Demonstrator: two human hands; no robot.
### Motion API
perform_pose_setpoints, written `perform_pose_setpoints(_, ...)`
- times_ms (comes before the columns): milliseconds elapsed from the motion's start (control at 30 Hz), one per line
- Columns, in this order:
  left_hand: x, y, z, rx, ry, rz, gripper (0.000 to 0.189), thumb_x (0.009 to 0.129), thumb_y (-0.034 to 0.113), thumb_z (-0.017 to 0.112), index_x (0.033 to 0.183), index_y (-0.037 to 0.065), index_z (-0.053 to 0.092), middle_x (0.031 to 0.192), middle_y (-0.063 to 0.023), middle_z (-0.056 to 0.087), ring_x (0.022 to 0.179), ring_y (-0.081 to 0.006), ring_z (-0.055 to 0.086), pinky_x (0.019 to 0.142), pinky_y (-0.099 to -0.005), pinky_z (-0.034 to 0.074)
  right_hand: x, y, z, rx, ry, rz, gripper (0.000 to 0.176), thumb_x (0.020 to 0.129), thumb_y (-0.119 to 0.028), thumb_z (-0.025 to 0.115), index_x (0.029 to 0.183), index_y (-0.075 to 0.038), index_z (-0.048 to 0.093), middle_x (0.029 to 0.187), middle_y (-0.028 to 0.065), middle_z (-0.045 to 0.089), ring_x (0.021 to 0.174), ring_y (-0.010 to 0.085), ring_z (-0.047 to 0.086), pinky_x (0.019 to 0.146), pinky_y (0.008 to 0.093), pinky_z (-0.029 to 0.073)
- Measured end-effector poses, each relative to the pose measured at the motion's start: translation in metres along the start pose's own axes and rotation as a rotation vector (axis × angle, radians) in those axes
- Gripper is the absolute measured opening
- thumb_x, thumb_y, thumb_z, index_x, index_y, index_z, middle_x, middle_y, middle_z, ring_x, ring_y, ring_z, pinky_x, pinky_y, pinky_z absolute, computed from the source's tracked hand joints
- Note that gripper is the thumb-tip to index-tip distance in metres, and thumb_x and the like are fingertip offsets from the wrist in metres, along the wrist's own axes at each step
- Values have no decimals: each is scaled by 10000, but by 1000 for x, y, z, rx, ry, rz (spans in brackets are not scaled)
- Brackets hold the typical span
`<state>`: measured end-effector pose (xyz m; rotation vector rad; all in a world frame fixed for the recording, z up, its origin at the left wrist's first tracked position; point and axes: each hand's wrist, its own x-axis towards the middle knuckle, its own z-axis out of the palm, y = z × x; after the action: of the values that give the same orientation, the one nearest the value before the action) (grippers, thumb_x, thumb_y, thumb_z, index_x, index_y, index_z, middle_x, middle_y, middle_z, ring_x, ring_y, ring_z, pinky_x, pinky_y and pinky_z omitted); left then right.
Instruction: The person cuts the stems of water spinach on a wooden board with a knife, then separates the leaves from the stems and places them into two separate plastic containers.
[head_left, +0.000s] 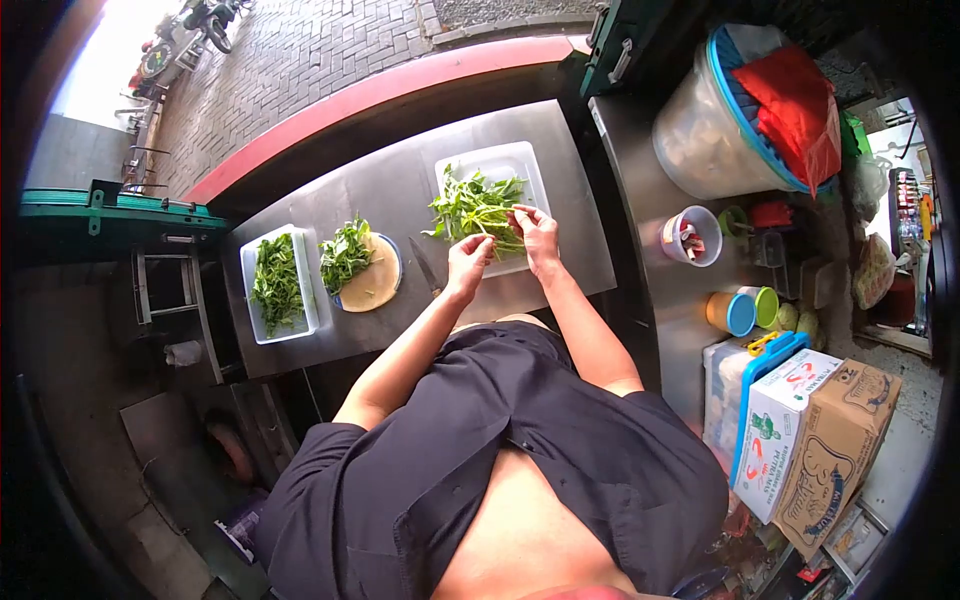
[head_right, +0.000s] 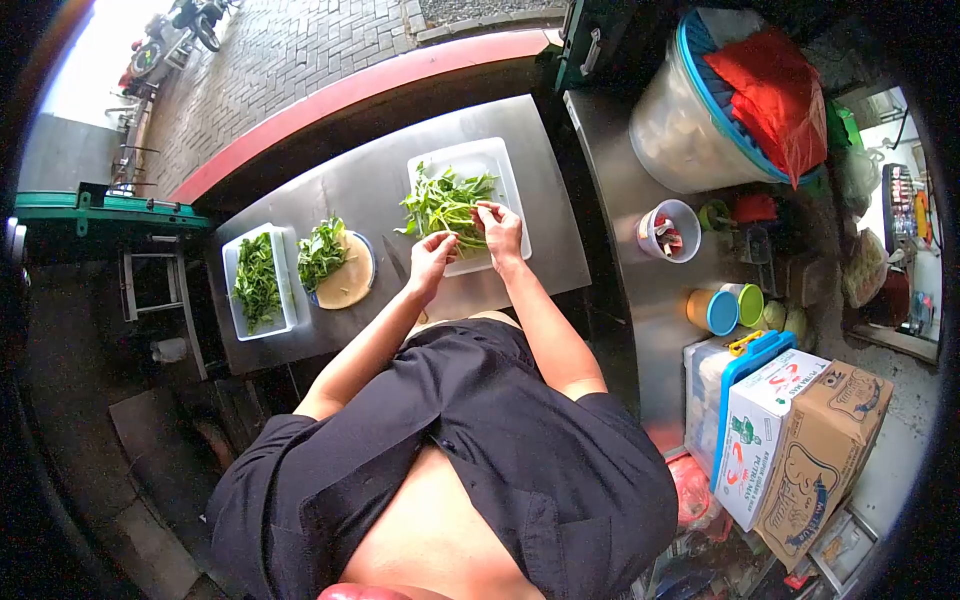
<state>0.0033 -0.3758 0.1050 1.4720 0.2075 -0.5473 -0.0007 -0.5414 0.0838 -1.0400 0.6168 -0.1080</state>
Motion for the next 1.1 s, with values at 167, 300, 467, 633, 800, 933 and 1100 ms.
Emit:
perform_pose_setpoints(167, -4, 23, -4, 31, 22, 73, 207, 993, 181, 683, 1122, 28, 737, 941, -13, 739, 784, -69, 630, 714, -243, 505, 12, -13, 15, -11, 34, -115, 154, 1006, -71, 637, 1121, 8, 702, 970, 83, 755, 837, 120, 704, 781, 237, 570)
perform_pose_setpoints(300, 8, 46, -15, 85, 18, 131, 185, 994, 147, 669, 1101, 13, 738, 920, -12, 740, 792, -54, 627, 725, -220, 494, 29, -1, 10, -99, 82, -221, 141, 998, -49, 643, 1105, 21, 702, 957, 89, 756, 809, 120, 703, 758, 236, 569)
perform_pose_setpoints(467, 16, 76, -26, 153, -2, 232, 167, 973, 97, 647, 1053, -13, 742, 887, -22, 736, 771, -58, 622, 713, -220, 487, 36, 17, -7, -195, 209, -263, 144, 985, -77, 656, 1073, 22, 711, 910, 82, 772, 771, 109, 712, 715, 236, 546)
perform_pose_setpoints(633, 18, 97, -23, 133, -29, 324, 167, 994, 129, 642, 1074, 30, 751, 893, -15, 734, 790, -55, 632, 708, -211, 488, 48, 55, -32, -294, 213, -239, 130, 946, -105, 694, 1025, -16, 748, 876, 68, 779, 754, 105, 721, 709, 242, 546)
perform_pose_setpoints(800, 13, 93, -19, 186, 4, 340, 172, 983, 146, 683, 1108, 54, 757, 814, 66, 649, 687, -12, 498, 616, -202, 401, 54, 107, -63, -529, 250, -178, 125, 882, -184, 761, 972, -101, 787, 844, 35, 771, 705, 101, 692, 673, 283, 527)
perform_pose_setpoints(933, 13, 72, -29, 13, -15, 165, 188, 976, 158, 698, 1139, 82, 753, 824, 82, 646, 676, -7, 492, 598, -188, 393, 42, 124, -74, -630, 225, -140, 171, 856, -168, 766, 1016, -108, 772, 833, 24, 749, 758, 122, 689, 695, 298, 529)
perform_pose_setpoints(1100, 8, 38, -45, 30, 42, -24, 215, 974, 231, 711, 1156, 123, 754, 885, 79, 679, 687, -9, 535, 606, -184, 429, -10, 61, -42, -1180, 602, -908, 291, 862, -129, 730, 1142, -61, 694, 942, 77, 744, 818, 215, 706, 783, 371, 558)
